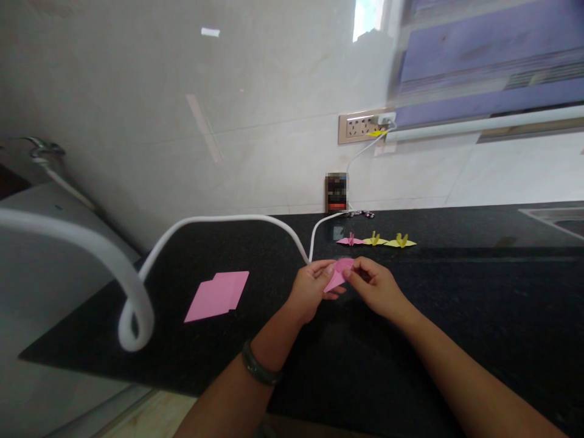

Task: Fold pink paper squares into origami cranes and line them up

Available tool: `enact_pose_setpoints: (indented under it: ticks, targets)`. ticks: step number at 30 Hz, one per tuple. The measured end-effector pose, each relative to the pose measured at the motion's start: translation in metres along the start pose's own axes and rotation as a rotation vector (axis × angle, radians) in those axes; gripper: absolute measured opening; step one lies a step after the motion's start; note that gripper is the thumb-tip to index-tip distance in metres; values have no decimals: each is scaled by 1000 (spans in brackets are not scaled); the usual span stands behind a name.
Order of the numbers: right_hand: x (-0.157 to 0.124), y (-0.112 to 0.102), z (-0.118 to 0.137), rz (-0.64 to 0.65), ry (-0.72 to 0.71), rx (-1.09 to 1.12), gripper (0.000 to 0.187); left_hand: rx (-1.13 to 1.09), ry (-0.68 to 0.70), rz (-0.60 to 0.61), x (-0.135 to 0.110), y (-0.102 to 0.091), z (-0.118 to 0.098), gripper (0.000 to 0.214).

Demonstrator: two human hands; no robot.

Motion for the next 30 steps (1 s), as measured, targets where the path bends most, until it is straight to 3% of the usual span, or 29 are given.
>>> enact_pose_setpoints:
  ticks: [10, 16, 25, 30]
  targets:
    - [3, 8, -11, -31, 39, 117, 9, 69, -1, 49, 1, 10, 3, 34]
    - [4, 5, -9, -78, -21, 95, 13, 118, -9, 90, 0, 11, 4, 36]
    - [2, 3, -7, -44, 12, 182, 15, 93, -7, 61, 0, 9, 4, 34]
    - [2, 1, -12, -89, 58, 257, 17, 62, -27, 46, 0, 10, 2, 33]
Point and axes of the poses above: each hand's wrist, its own x-axis towards the middle knuckle, its own y-axis out of the palm, z = x × y, the point moved 3 cm from there along x, towards the middle knuckle, and after that the axes turned 15 degrees about z, right-handed, at the moved point
